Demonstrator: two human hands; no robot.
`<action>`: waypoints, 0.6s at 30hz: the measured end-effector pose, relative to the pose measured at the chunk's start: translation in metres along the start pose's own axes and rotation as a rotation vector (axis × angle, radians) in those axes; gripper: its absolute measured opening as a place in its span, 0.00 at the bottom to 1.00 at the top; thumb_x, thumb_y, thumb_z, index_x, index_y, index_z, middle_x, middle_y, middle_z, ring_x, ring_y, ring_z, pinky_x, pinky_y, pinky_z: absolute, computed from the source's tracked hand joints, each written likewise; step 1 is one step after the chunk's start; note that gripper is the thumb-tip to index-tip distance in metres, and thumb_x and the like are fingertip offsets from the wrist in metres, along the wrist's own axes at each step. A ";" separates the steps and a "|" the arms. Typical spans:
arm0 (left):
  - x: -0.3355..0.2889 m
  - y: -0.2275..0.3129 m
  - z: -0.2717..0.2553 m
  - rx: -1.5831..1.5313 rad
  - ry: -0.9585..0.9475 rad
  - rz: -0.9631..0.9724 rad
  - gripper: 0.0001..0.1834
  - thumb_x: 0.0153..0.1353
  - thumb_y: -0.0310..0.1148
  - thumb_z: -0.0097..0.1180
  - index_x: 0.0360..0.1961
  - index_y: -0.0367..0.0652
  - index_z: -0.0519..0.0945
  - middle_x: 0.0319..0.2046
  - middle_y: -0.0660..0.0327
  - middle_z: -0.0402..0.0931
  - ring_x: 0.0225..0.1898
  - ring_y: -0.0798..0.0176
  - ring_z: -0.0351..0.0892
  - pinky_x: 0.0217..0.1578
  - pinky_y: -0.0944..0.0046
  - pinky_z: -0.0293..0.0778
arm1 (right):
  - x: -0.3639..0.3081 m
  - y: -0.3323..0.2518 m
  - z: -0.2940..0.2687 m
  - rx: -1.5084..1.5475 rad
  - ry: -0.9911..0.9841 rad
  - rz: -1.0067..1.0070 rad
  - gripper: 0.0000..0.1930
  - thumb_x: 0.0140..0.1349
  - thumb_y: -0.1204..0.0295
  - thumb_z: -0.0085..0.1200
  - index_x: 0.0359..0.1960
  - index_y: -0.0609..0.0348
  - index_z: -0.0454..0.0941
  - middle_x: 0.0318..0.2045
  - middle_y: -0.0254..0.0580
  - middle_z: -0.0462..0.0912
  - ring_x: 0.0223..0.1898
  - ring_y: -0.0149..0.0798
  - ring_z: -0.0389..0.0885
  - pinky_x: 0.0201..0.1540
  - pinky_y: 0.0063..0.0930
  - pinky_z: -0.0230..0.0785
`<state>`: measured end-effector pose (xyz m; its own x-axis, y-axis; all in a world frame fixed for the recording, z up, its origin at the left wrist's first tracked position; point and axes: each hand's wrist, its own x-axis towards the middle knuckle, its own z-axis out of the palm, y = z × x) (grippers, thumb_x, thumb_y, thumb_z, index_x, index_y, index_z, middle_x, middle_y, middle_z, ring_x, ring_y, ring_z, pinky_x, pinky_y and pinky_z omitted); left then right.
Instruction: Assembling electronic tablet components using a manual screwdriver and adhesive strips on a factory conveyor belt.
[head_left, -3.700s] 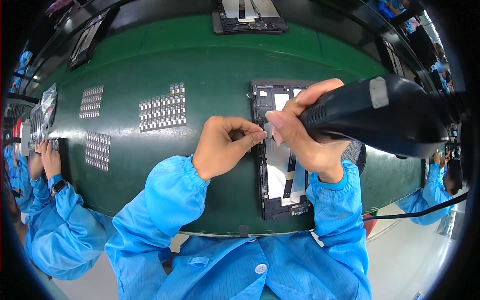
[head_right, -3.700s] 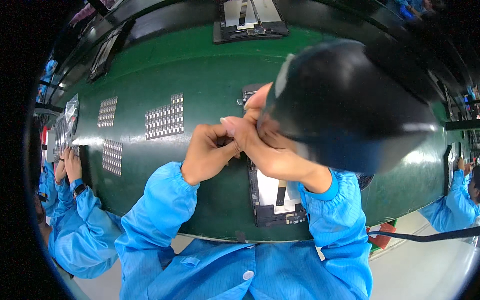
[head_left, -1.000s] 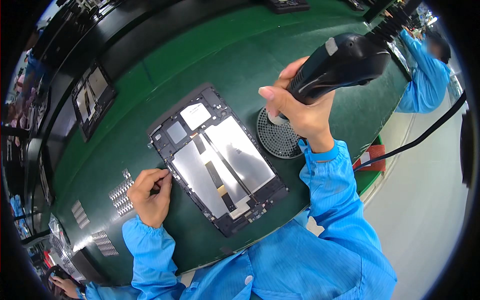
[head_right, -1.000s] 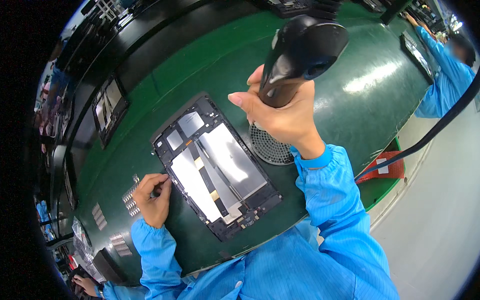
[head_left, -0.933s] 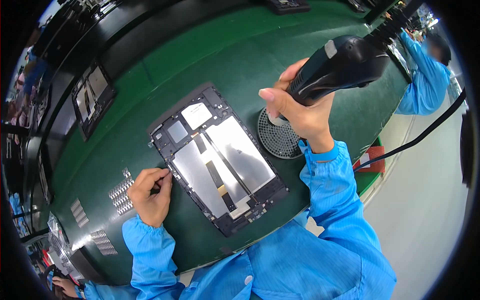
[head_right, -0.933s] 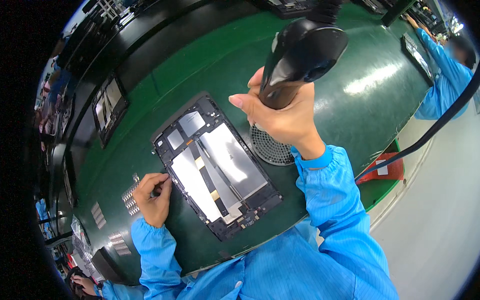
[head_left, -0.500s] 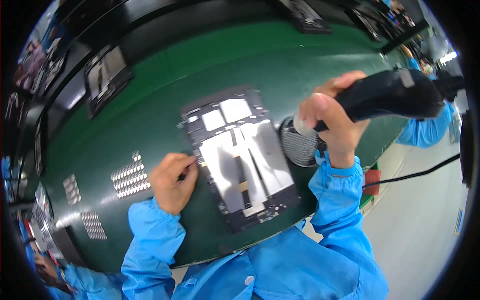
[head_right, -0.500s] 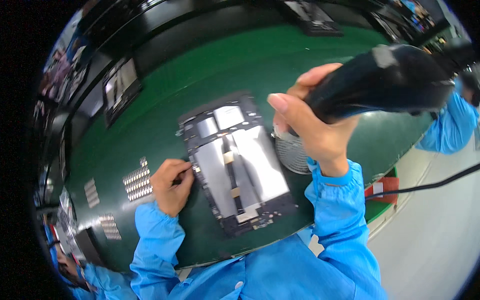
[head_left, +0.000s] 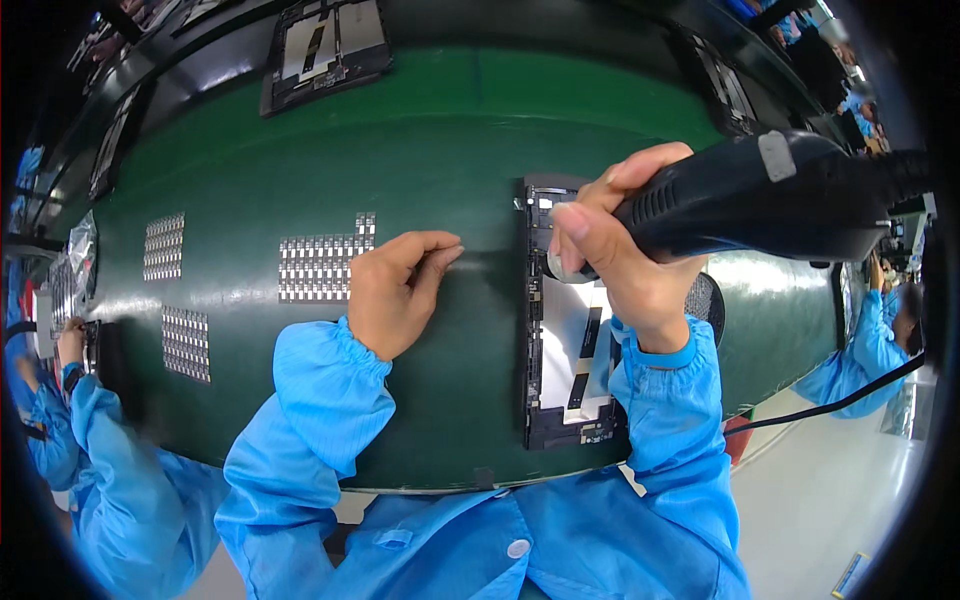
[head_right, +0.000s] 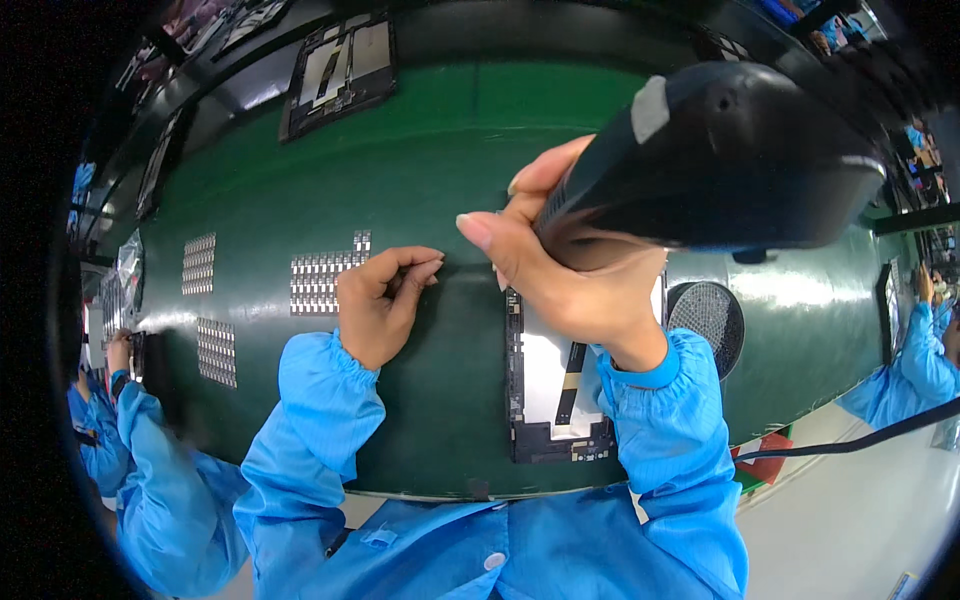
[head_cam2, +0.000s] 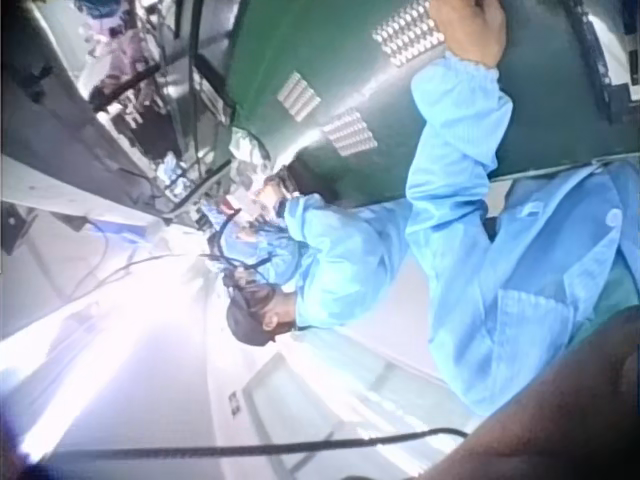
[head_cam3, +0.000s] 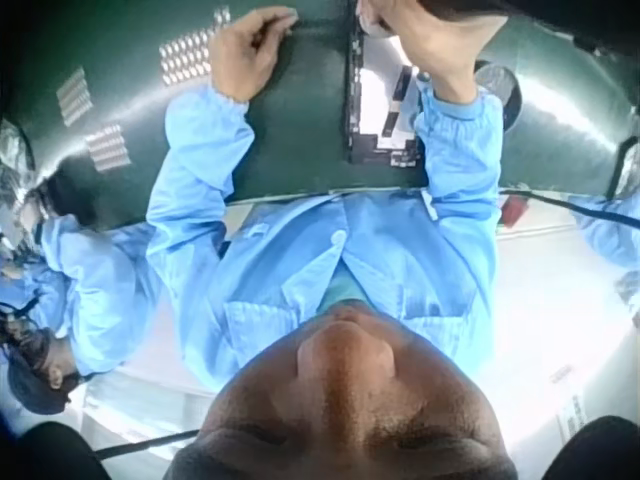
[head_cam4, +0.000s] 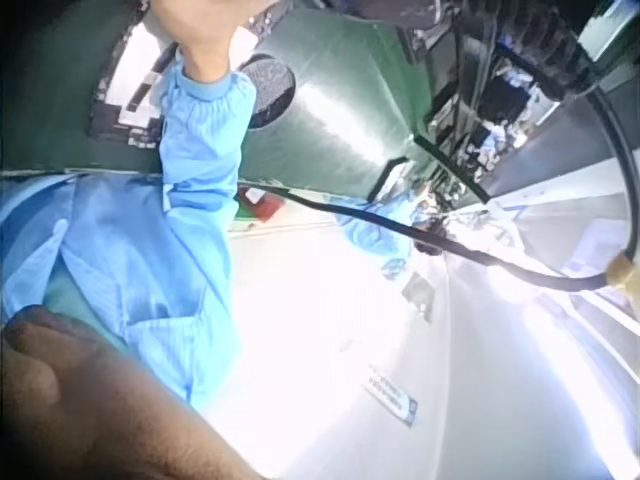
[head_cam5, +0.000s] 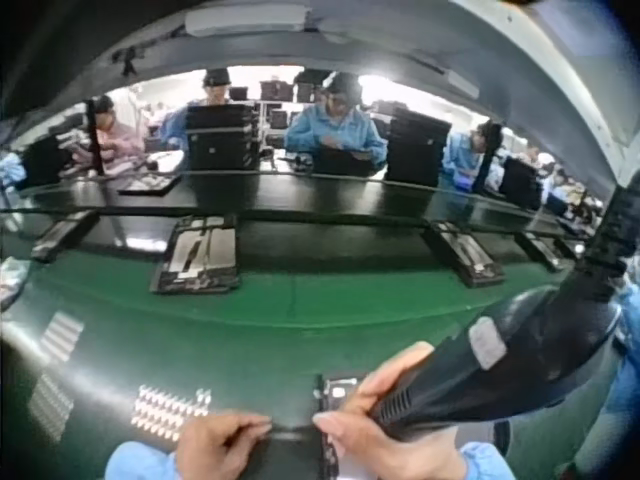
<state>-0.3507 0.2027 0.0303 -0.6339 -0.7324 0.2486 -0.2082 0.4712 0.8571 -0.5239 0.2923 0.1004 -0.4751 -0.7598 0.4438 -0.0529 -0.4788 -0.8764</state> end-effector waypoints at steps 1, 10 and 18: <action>-0.001 0.001 0.001 -0.052 -0.019 -0.069 0.06 0.55 0.21 0.58 0.36 0.37 0.80 0.29 0.54 0.80 0.26 0.62 0.81 0.26 0.69 0.74 | -0.001 0.000 0.000 -0.021 -0.015 -0.011 0.17 0.48 0.86 0.62 0.36 0.62 0.68 0.18 0.37 0.76 0.18 0.26 0.75 0.20 0.18 0.67; 0.000 -0.007 0.002 -0.114 -0.030 -0.016 0.12 0.54 0.13 0.48 0.38 0.34 0.77 0.29 0.53 0.79 0.30 0.62 0.83 0.29 0.68 0.77 | -0.003 0.003 -0.001 -0.055 -0.050 -0.034 0.19 0.47 0.88 0.62 0.37 0.61 0.66 0.16 0.37 0.73 0.17 0.27 0.73 0.21 0.18 0.67; -0.001 -0.003 0.000 -0.120 -0.052 0.021 0.14 0.54 0.09 0.42 0.36 0.31 0.78 0.40 0.51 0.78 0.35 0.62 0.82 0.37 0.69 0.76 | -0.005 0.001 -0.002 -0.054 -0.067 -0.052 0.19 0.48 0.87 0.62 0.37 0.60 0.66 0.17 0.38 0.75 0.17 0.28 0.74 0.21 0.18 0.69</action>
<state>-0.3494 0.2017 0.0281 -0.6755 -0.6952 0.2456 -0.1061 0.4212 0.9007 -0.5234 0.2967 0.0963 -0.4109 -0.7632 0.4987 -0.1240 -0.4951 -0.8599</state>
